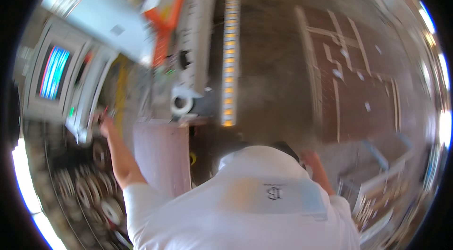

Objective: The person moves wooden panels from a pile, places them on a machine feed, and then stacks the panels onto another pile.

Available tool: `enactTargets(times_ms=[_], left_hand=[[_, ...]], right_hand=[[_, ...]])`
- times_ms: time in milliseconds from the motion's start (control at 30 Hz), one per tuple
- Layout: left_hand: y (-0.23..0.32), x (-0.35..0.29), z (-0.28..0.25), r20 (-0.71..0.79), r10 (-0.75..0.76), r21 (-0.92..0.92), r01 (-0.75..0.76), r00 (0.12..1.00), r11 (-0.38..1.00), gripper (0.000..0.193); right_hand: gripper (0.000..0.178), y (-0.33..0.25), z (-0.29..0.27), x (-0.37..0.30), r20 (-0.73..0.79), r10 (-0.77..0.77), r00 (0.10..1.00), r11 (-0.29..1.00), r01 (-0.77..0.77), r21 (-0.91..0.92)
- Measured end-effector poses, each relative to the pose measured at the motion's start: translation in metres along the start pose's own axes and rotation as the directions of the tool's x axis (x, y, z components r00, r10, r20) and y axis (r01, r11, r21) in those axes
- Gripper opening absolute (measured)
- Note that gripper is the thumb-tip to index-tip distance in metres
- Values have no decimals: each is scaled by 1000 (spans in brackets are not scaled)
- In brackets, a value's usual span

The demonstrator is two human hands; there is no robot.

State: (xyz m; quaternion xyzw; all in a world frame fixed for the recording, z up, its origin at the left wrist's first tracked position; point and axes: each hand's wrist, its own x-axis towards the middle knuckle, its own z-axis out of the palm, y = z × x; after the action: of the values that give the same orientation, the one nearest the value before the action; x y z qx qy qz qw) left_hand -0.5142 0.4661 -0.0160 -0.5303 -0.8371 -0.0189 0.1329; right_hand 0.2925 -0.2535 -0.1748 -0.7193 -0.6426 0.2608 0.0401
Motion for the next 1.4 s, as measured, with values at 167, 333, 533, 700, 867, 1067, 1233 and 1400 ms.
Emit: enactTargets(times_ms=[167,333,533,700,867,1067,1233,1400], left_hand=[[126,-97,-5,147,-448,-884,321,882,341,38],[299,-295,-109,251,83,-965,256,965,-55,36],[422,-488,-147,141,869,-955,296,475,-6,26],[457,-612,-169,397,912,-917,1,-101,399,30],[422,-648,-120,357,818,-882,-451,-452,136,35],[400,-653,-130,562,705,-731,-658,-431,180,37],[426,-662,-148,639,638,-742,-564,-430,363,26],[437,-658,-105,372,528,-716,-598,-764,-361,23]], right_hand=[[35,-23,5,10,313,774,551,218,-696,685],[39,-2,30,1,144,799,584,312,-606,731],[40,69,21,-20,5,866,501,348,-610,712],[48,151,31,-41,197,980,16,-178,-365,914],[73,243,64,-47,221,889,-402,-363,-321,875],[86,310,69,-39,343,862,-374,-439,-211,873],[83,309,83,-53,427,861,-277,-458,-56,887],[74,298,74,-88,565,823,-59,-553,140,821]])
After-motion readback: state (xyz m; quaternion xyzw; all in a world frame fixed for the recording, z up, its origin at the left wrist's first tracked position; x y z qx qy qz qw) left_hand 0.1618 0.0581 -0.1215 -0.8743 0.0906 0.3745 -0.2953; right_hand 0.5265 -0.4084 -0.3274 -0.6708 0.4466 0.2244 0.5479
